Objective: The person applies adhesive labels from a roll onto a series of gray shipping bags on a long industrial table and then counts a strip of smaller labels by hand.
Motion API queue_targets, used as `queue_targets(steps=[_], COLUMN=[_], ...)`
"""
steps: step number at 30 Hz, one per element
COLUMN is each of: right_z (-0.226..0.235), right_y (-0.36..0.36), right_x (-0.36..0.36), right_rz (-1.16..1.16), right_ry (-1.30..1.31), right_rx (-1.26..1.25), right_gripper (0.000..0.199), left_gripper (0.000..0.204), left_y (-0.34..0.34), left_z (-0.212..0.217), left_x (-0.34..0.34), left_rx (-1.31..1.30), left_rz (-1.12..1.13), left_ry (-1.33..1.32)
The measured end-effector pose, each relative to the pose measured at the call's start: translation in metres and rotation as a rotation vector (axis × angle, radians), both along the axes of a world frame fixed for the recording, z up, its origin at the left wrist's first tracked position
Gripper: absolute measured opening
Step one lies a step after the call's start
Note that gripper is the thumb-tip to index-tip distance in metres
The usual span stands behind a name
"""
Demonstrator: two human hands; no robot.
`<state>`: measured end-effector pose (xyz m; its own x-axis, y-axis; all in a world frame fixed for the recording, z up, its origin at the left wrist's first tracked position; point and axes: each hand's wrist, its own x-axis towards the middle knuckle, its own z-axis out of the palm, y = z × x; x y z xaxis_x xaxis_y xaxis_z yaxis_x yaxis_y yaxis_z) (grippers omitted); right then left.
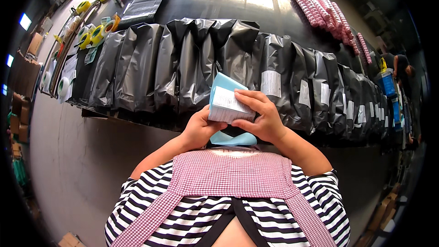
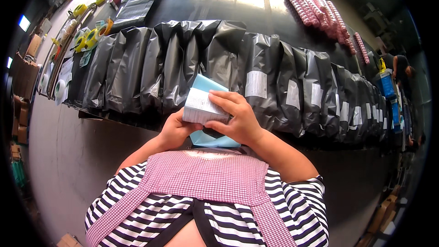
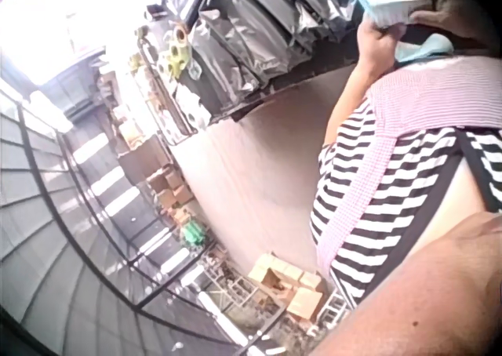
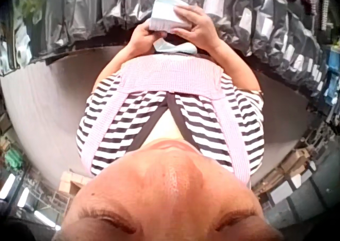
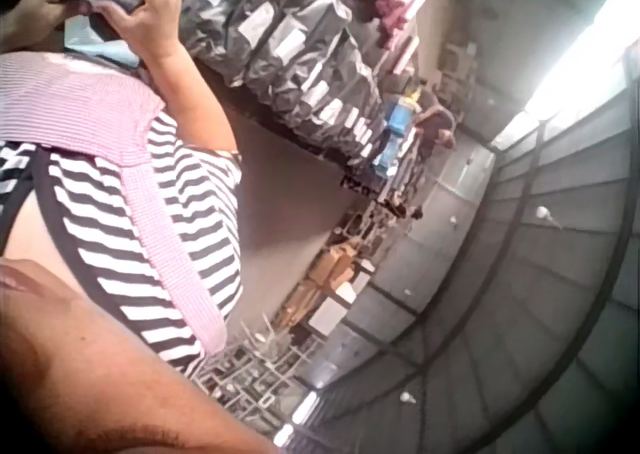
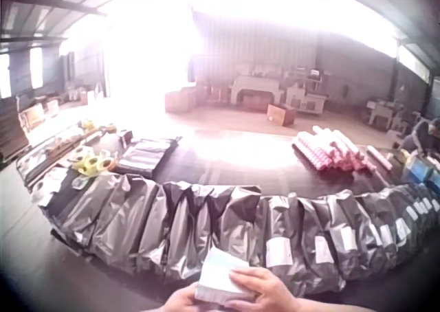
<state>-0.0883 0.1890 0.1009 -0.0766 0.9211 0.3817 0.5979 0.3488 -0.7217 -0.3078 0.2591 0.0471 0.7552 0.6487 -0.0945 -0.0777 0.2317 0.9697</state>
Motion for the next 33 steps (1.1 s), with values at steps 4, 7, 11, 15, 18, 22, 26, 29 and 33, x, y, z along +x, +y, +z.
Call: queue_targets(steps=[4, 7, 11, 15, 18, 22, 26, 29, 33], right_z=[0.000, -0.002, -0.005, -0.004, 0.010, 0.024, -0.023, -0.054, -0.098], right_y=[0.013, 0.023, 0.036, 0.050, 0.086, 0.134, 0.156, 0.186, 0.246], right_x=[0.007, 0.013, 0.025, 0.053, 0.113, 0.216, 0.204, 0.132, 0.108], right_rz=[0.037, 0.046, 0.117, 0.174, 0.031, -0.027, 0.118, 0.142, 0.186], right_ry=[-0.176, -0.116, -0.003, 0.259, 0.575, 1.315, 1.507, 1.469, 1.319], right_rx=[0.168, 0.168, 0.072, -0.253, -0.541, 0.005, -0.215, -0.501, -0.802], right_gripper=[0.048, 0.035, 0.026, 0.021, 0.024, 0.042, 0.063, 0.075, 0.101], left_gripper=[0.026, 0.029, 0.031, 0.030, 0.031, 0.028, 0.018, 0.018, 0.017], left_y=[0.006, 0.010, 0.018, 0.023, 0.027, 0.038, 0.047, 0.060, 0.051], left_z=[0.009, 0.008, 0.008, 0.007, 0.004, 0.015, 0.002, -0.025, -0.058], left_x=[0.004, 0.007, 0.011, 0.012, 0.011, 0.018, 0.046, 0.072, 0.086], left_rx=[0.070, 0.186, 0.300, 0.346, 0.305, 0.457, 0.814, 1.079, 0.964], left_rz=[0.029, 0.036, 0.055, -0.032, -0.120, -0.256, -0.380, -0.490, -0.501], left_ry=[0.027, 0.045, 0.152, 0.241, 0.270, 0.268, 0.280, 0.360, 0.234])
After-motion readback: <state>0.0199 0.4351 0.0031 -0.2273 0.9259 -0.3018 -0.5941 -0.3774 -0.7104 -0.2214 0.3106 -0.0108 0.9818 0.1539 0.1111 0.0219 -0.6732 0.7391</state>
